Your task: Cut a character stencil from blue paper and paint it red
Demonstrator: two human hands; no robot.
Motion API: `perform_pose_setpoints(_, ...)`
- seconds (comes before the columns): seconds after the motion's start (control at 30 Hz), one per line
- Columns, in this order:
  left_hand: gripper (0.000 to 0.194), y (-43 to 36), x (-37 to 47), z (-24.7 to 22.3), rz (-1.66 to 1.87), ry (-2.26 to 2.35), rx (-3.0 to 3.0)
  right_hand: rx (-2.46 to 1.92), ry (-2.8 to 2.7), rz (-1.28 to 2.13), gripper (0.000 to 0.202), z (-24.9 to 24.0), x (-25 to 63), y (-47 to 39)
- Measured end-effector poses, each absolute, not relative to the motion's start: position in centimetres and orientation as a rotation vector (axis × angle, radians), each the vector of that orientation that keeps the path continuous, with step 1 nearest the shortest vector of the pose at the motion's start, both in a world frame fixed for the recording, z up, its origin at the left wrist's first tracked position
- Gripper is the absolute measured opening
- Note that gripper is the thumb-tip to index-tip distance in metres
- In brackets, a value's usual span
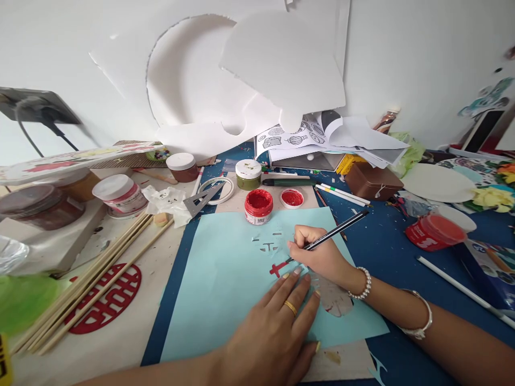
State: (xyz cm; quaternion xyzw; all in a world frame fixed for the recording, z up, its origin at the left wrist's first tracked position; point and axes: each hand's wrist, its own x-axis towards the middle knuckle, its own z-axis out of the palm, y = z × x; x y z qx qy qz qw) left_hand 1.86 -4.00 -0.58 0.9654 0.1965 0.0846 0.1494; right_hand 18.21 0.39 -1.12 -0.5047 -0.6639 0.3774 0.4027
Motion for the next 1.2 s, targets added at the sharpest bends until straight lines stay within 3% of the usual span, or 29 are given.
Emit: perform_pose_setpoints(1.2,0.046,-4.1,1.78,-0.43,0.257,0.554,2.784,-1.28,-1.717,0.955,0.03,-0.82,18.11,0.24)
